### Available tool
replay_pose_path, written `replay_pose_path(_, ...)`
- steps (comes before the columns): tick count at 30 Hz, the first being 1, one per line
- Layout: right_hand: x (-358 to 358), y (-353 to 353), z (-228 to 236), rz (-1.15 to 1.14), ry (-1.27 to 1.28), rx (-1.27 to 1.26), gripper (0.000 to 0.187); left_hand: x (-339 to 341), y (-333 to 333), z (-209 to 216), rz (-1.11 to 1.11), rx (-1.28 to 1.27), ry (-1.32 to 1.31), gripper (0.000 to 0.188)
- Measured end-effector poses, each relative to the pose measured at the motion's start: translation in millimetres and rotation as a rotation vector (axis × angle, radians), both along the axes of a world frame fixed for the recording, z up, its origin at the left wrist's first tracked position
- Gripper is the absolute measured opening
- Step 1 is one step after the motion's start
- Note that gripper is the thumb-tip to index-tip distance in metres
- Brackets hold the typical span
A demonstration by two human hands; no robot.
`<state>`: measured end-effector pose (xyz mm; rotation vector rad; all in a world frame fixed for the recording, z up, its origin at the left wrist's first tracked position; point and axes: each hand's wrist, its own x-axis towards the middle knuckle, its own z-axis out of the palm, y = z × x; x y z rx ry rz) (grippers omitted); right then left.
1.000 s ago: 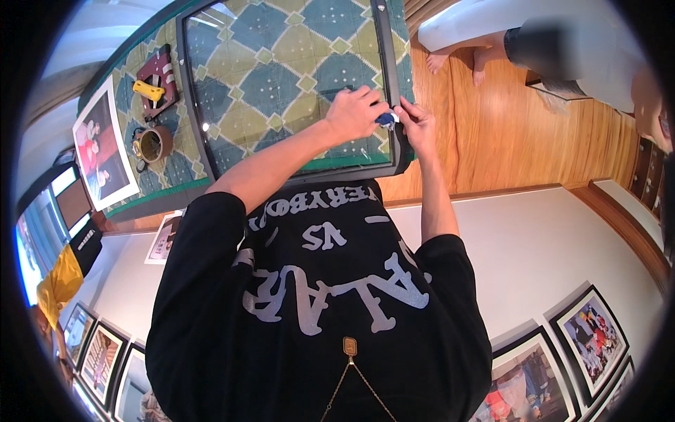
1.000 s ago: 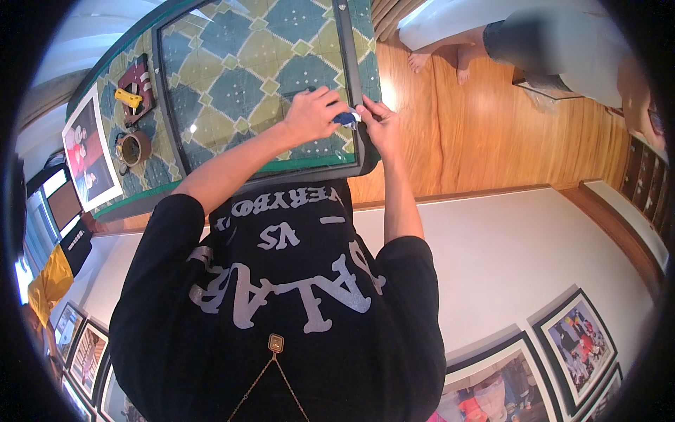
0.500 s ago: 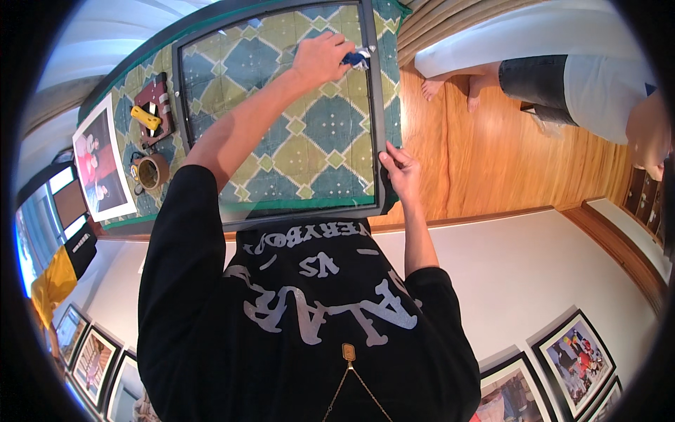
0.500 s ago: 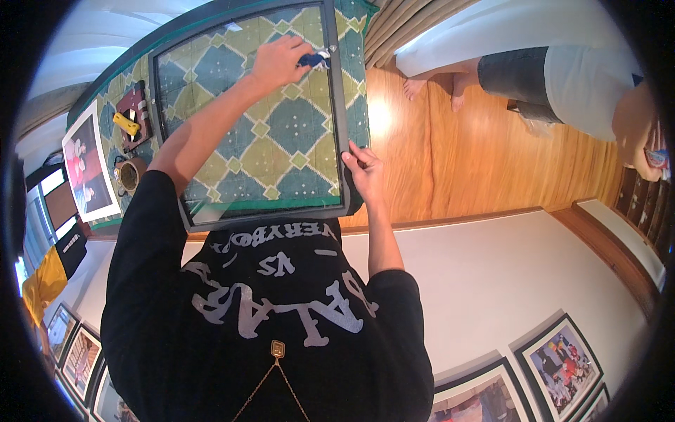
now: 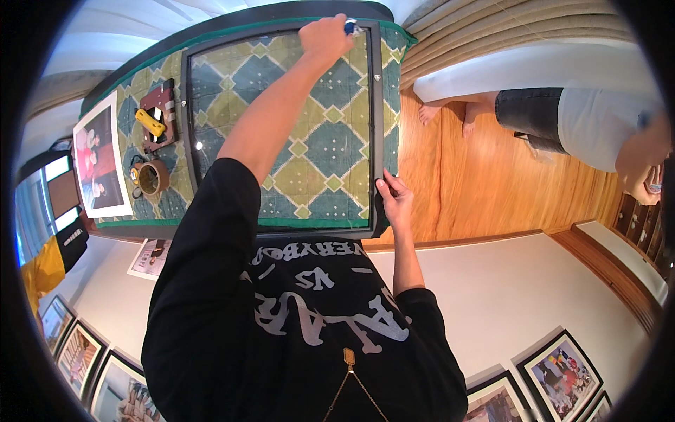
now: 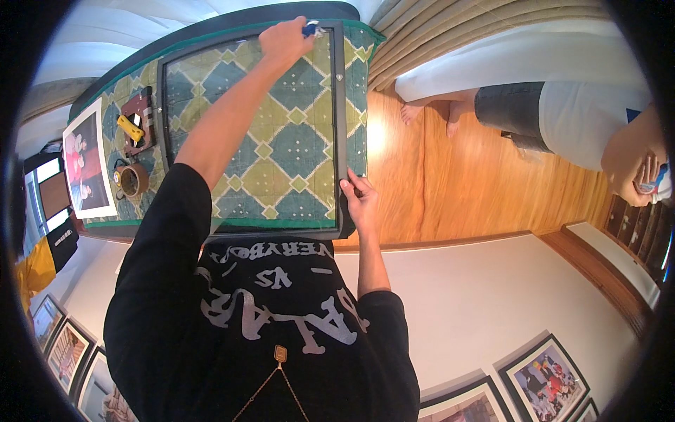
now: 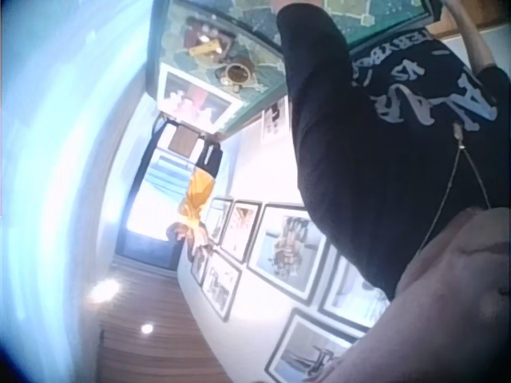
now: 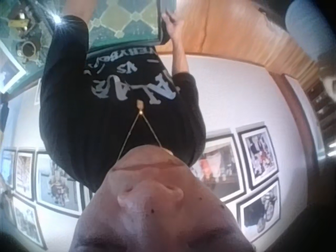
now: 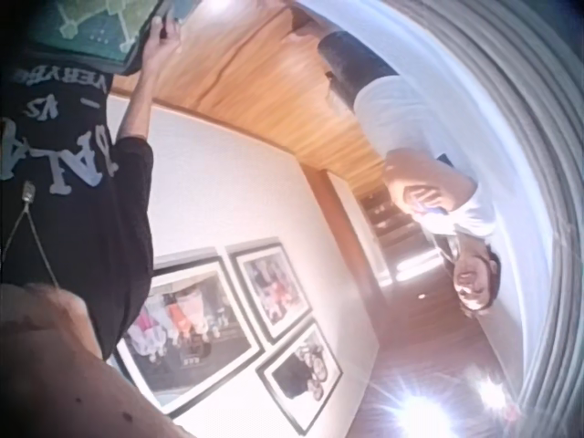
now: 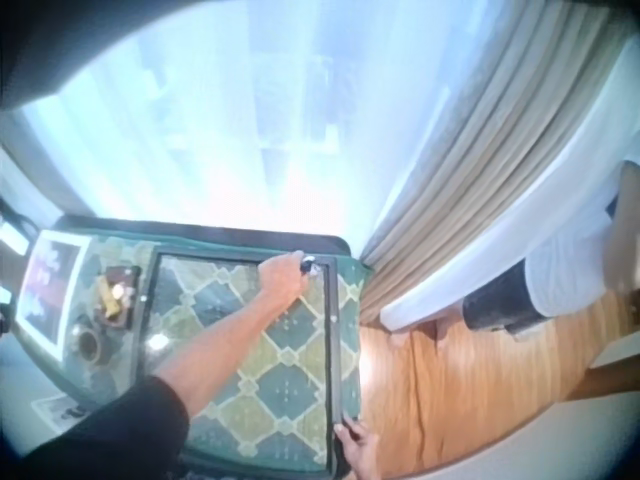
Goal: The person assembles a picture frame by applying tape to the back edges, cutting it with a utility knife, and securing the backing. They then handle a framed photograph and wipe the glass surface of a frame with a cloth.
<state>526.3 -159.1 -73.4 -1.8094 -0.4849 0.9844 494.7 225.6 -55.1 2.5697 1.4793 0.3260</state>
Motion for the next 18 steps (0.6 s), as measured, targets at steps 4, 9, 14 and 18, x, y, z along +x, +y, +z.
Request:
replay_pose_path(4,-3.2,-1.0,-4.1,0.001,-0.078,0.051,0.037,-62.2,7.1,9.1,0.150,-0.025,-0.043,0.028)
replay_pose_path(9,-2.5,-4.1,-8.1,-0.008,-0.051,0.047,0.037,-157.2,33.3,13.8,0.332,-0.029,0.034,0.033)
replay_pose_path(14,-4.0,-3.6,-9.3,-0.010,-0.064,0.064,0.035,-242.0,59.1,11.5,0.462,0.057,0.146,0.033)
replay_pose_path(18,-2.4,-5.4,-11.7,-0.030,-0.007,0.043,0.035,-266.8,76.0,32.3,0.510,-0.008,0.346,0.032)
